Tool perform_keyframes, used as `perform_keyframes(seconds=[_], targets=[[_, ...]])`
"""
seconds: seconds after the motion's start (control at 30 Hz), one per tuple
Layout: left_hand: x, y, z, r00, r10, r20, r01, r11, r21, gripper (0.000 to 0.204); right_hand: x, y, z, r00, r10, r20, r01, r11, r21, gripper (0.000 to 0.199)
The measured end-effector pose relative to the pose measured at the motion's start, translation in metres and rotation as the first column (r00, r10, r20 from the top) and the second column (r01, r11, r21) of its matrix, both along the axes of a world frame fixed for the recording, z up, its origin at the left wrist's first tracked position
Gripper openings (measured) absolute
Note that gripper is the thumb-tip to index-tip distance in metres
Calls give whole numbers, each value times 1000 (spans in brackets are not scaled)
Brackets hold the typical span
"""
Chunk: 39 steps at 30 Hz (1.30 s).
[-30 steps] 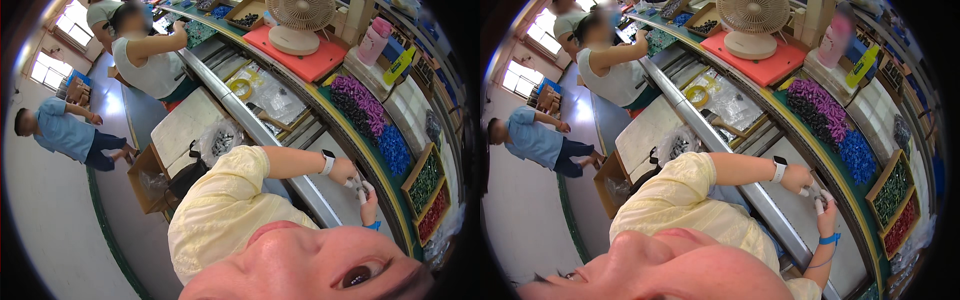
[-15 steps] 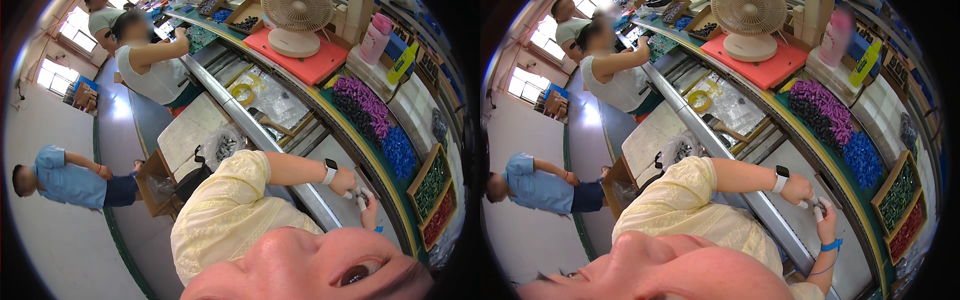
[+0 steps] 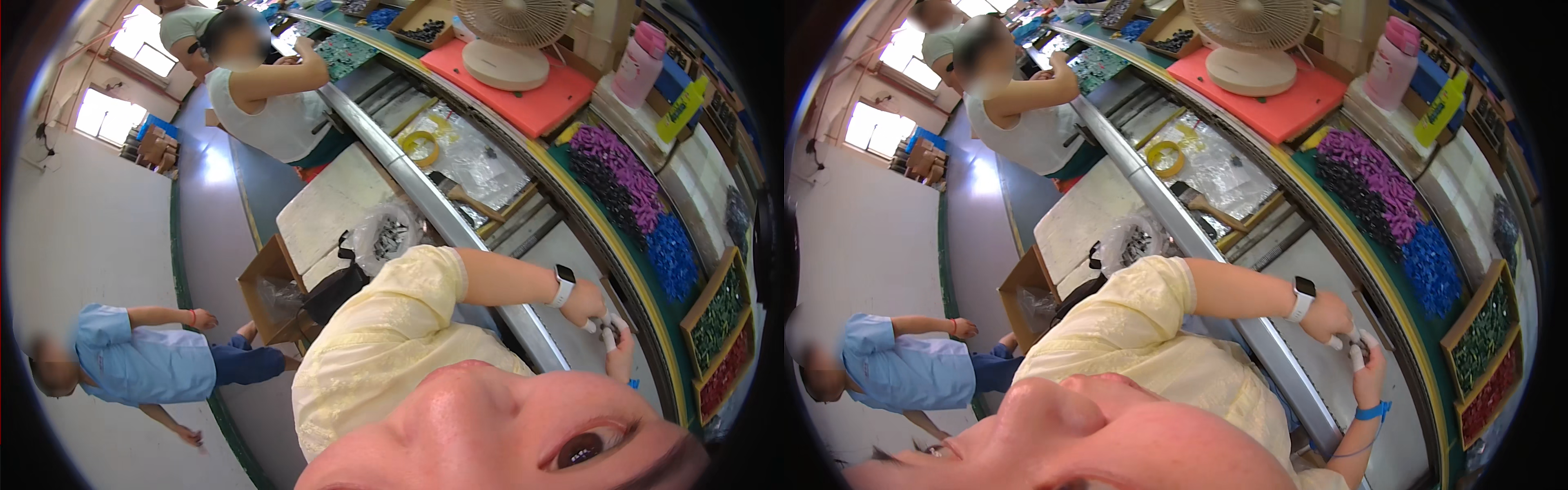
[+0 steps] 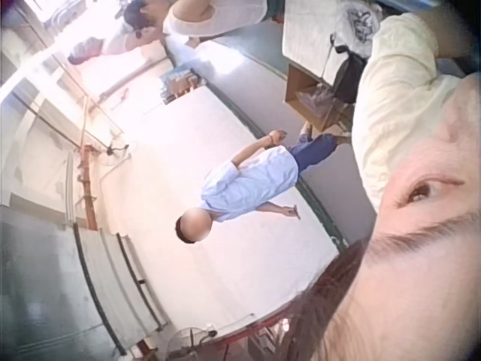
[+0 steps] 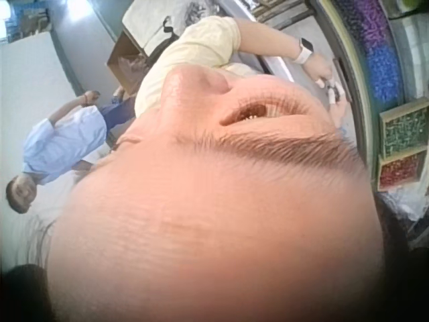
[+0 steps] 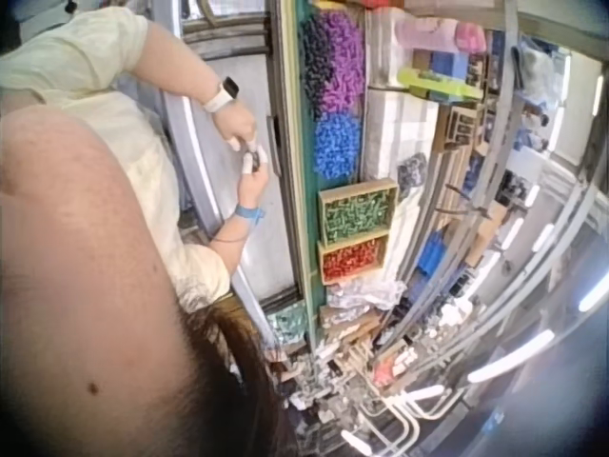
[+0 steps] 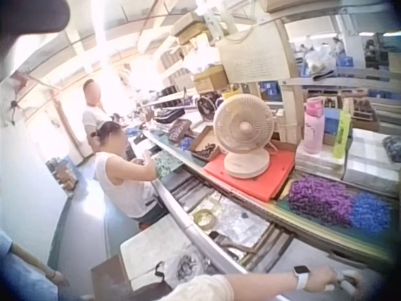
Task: Assembling components onto a printed circuit board at a production line workstation.
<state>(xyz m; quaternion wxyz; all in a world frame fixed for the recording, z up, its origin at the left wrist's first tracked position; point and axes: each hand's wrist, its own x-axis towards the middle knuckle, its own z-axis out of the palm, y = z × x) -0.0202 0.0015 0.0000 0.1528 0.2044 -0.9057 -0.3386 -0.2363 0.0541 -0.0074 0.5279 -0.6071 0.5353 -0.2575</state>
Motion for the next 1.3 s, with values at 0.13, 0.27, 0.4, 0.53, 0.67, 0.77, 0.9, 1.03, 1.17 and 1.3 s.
perform_keyframes(seconds=[0.13, 0.27, 0.4, 0.53, 0.67, 0.77, 0.9, 1.03, 1.17, 1.3], targets=[[-7, -1, -4, 998, 8, 66, -7, 1000, -8, 39, 2, -2, 7, 1000, 17, 13, -17, 999, -52, 30], [1, -5, 7, 1000, -12, -9, 11, 997, -79, 62, -8, -7, -2, 999, 35, 11, -35, 999, 13, 29], [7, -5, 19, 999, 42, -7, -42, 993, -106, 59, 3, -2, 9, 1000, -14, -10, 14, 999, 40, 30], [12, -3, 28, 991, 125, 41, -119, 985, -127, 64, 12, -6, 14, 1000, 8, 14, -9, 999, 44, 32], [10, 2, 27, 994, 97, 43, -92, 989, -120, 66, 10, -1, 17, 1000, 8, 25, -9, 999, 53, 32], [9, 3, 23, 995, 96, 35, -92, 991, -100, 64, 10, 3, 18, 1000, 16, 27, -16, 999, 35, 31], [9, -5, 24, 997, 52, 52, -46, 994, -102, 54, 10, 10, 21, 996, -2, -87, -7, 995, -102, 33], [41, -3, 62, 948, 92, 306, -43, 985, -165, 33, 52, 6, 86, 779, -34, -626, -415, 720, -556, 52], [94, 24, 132, 881, 143, 451, 46, 923, -381, 24, 85, 4, 140, 532, 196, -824, -739, 582, -339, 50], [80, -39, 160, 638, -593, 491, 318, 784, 533, 47, 74, -32, 147, 594, 762, -256, -774, 629, 74, 50]])
